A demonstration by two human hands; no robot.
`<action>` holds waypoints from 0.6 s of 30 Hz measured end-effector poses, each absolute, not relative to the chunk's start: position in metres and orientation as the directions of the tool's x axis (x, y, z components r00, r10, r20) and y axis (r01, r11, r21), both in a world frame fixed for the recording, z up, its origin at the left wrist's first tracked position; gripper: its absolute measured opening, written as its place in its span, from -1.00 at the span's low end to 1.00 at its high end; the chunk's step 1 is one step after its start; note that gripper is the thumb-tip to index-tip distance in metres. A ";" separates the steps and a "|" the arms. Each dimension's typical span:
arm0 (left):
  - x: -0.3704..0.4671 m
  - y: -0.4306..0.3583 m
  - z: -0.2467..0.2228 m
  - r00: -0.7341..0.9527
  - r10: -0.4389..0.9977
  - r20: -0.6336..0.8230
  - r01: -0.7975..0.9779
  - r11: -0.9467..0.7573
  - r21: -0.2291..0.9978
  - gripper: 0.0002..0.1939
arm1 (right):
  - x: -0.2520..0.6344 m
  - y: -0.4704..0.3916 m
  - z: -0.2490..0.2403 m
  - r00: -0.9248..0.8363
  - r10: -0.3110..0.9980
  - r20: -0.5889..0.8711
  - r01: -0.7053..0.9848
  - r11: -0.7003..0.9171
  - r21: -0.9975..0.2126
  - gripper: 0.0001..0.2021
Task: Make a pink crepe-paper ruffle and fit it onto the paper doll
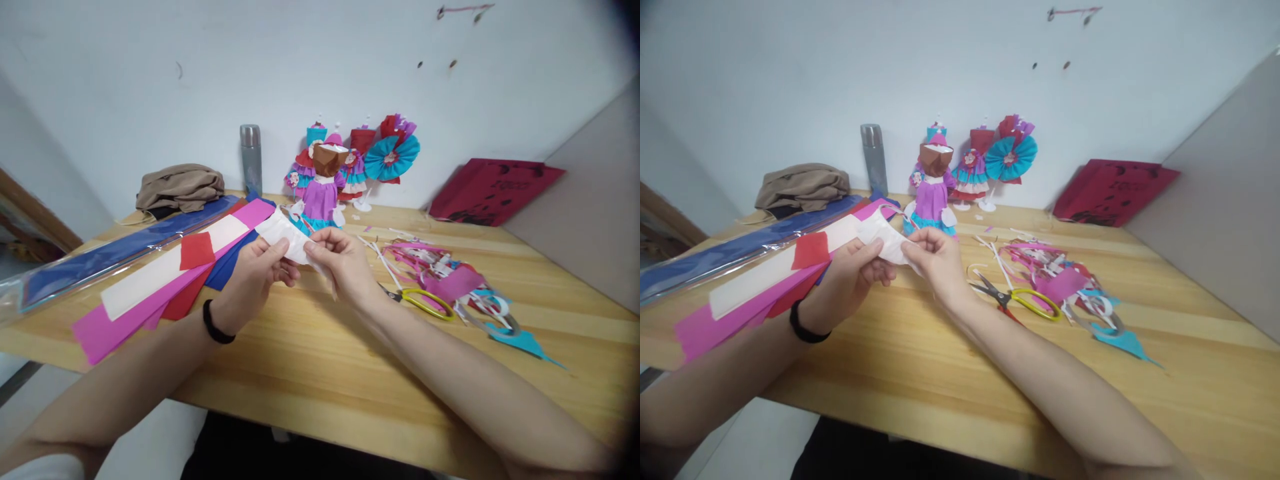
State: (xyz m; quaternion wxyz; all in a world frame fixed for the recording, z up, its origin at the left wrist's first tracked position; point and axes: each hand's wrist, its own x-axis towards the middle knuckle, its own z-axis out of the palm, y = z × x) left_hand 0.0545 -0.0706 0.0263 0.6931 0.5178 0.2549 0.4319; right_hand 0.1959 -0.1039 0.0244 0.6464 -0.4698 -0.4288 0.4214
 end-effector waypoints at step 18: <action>0.026 -0.048 0.053 0.565 0.462 0.684 0.324 -0.886 0.332 -0.78 | 0.214 -0.097 0.016 0.067 0.914 0.400 0.492 0.318 -0.810 -0.93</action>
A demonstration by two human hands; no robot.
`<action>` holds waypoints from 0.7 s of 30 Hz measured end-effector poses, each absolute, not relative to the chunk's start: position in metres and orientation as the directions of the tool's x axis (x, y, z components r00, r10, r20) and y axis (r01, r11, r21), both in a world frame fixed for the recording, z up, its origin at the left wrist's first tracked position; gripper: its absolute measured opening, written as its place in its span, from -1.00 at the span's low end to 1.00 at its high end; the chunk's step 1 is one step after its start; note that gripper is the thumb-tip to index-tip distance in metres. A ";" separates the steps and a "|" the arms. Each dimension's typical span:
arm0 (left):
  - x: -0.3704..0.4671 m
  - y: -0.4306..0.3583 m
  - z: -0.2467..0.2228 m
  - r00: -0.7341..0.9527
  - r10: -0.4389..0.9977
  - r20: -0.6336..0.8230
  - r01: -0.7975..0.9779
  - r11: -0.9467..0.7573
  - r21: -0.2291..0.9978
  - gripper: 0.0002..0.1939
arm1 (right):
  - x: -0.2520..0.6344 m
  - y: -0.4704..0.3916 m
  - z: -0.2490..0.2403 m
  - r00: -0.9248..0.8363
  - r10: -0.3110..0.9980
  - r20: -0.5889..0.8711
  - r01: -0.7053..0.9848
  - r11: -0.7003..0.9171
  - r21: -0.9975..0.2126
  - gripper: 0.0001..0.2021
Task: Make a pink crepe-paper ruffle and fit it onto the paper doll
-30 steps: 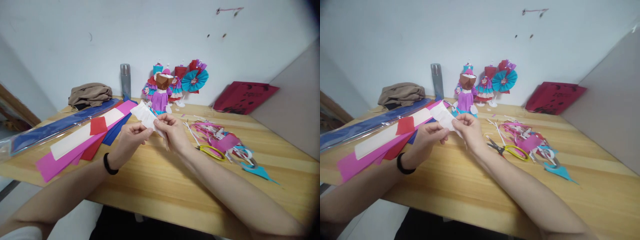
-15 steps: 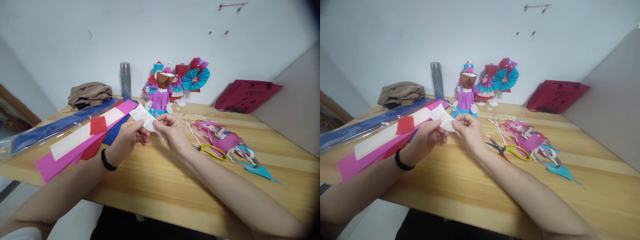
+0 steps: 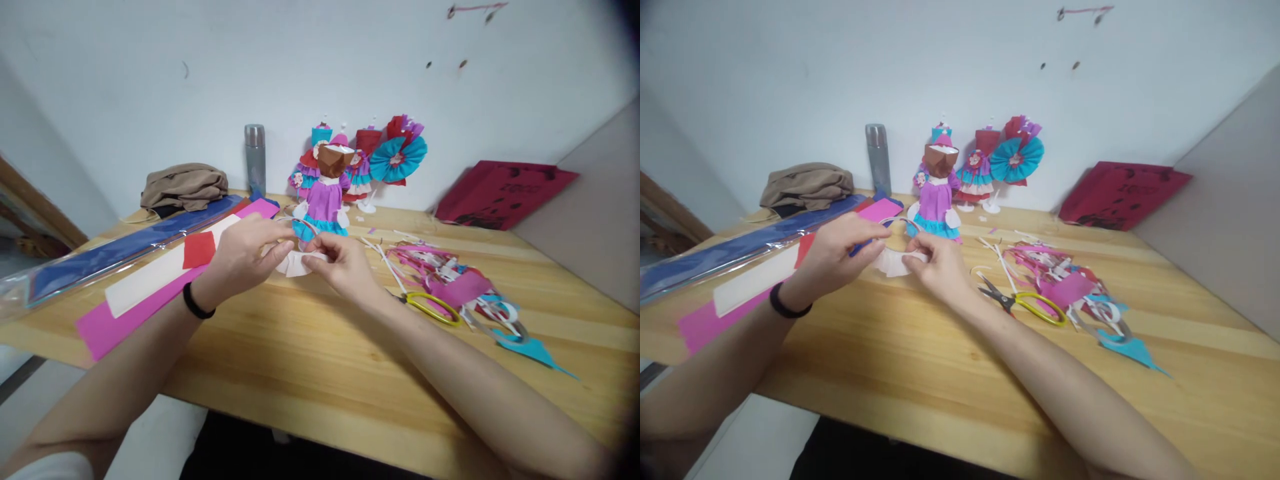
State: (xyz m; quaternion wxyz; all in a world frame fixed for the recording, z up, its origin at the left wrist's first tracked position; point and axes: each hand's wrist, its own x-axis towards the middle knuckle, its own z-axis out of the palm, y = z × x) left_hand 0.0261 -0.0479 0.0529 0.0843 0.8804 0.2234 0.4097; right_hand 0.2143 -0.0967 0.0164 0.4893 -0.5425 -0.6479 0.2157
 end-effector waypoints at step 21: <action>0.030 -0.035 0.053 0.910 0.413 0.023 0.239 -0.572 0.785 -0.61 | 0.211 -0.113 0.034 -0.088 0.934 0.347 0.858 0.248 -0.450 -0.77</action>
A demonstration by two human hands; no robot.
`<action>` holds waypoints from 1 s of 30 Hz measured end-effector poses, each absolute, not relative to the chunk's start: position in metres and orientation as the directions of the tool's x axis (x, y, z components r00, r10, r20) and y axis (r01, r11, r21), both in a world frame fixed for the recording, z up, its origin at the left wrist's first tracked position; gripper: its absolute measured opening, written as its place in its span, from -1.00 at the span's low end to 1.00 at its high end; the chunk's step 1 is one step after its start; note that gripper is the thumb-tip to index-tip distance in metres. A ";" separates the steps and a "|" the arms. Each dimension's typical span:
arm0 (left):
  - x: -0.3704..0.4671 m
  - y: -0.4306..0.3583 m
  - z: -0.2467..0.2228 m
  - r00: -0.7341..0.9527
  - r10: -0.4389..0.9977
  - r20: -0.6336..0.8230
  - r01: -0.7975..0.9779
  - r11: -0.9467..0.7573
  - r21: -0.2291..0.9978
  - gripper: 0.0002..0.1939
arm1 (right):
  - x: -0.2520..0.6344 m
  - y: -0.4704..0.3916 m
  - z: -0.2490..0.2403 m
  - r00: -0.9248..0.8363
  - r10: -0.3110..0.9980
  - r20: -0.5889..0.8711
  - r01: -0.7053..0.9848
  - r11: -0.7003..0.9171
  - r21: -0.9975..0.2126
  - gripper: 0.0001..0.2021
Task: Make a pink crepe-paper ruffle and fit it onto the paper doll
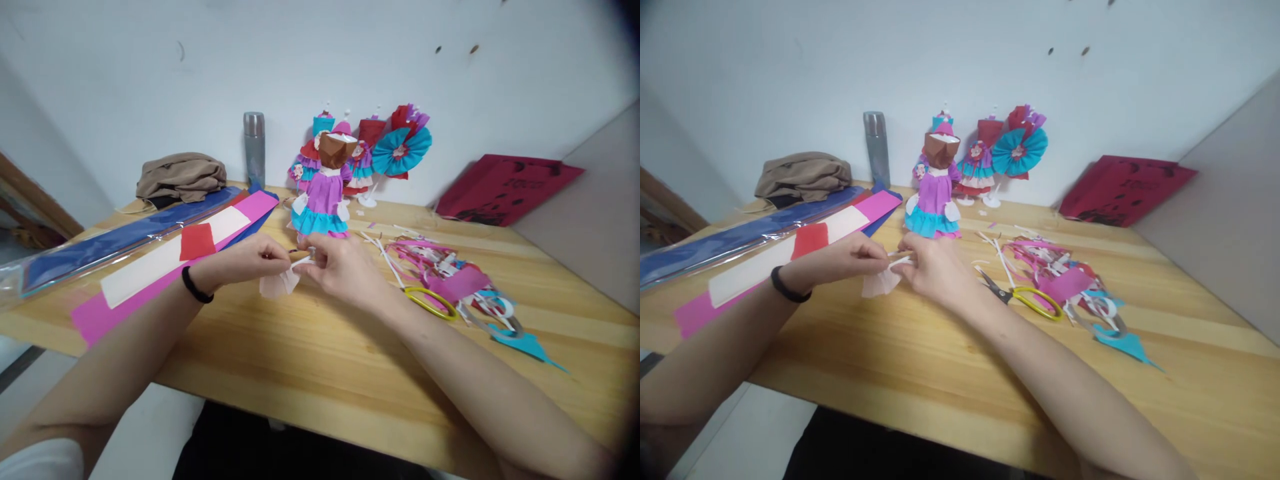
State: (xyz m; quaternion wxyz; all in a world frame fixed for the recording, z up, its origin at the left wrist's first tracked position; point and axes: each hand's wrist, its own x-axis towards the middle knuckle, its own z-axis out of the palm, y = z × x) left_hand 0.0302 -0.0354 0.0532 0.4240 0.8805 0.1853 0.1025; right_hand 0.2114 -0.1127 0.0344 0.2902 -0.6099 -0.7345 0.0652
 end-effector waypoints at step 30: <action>0.031 -0.036 0.048 0.859 0.473 0.197 0.233 -0.704 0.671 -0.66 | 0.208 -0.120 0.047 -0.136 0.932 0.337 0.757 0.317 -0.571 -0.89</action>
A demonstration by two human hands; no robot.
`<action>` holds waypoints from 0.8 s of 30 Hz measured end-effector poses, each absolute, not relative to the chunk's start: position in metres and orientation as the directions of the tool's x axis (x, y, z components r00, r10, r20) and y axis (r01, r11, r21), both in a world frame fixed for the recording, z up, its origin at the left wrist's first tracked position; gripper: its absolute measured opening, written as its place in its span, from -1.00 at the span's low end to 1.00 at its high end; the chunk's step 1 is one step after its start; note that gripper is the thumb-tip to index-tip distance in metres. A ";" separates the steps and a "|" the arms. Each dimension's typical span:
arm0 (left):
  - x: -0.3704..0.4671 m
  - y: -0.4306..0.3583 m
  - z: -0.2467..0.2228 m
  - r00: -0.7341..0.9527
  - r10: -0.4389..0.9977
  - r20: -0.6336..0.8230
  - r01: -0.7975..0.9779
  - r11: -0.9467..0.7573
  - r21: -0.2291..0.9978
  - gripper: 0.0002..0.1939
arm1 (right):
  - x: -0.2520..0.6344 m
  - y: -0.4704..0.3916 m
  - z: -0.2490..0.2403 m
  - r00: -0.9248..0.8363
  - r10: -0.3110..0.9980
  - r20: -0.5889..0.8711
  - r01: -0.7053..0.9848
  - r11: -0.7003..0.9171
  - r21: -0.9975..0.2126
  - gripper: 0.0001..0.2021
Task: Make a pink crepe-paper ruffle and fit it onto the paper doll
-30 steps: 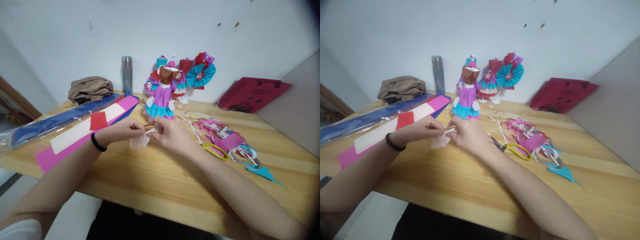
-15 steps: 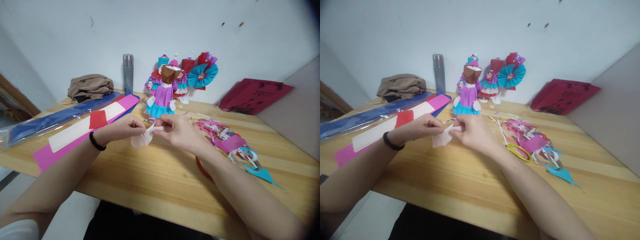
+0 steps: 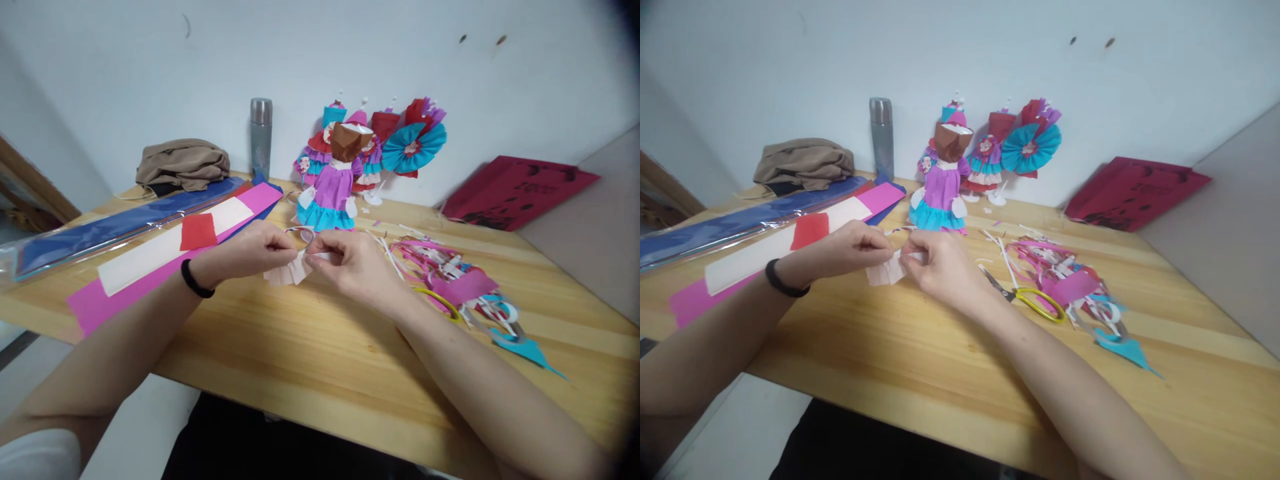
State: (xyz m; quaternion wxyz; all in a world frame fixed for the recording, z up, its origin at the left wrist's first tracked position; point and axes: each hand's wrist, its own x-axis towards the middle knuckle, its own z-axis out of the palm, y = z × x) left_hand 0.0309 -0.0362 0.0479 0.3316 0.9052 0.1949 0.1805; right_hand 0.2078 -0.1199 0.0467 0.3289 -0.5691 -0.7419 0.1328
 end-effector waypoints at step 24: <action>0.030 -0.039 0.048 0.850 0.442 0.287 0.240 -0.809 0.537 -0.65 | 0.209 -0.116 0.040 -0.110 0.938 0.329 0.669 0.314 -0.673 -0.89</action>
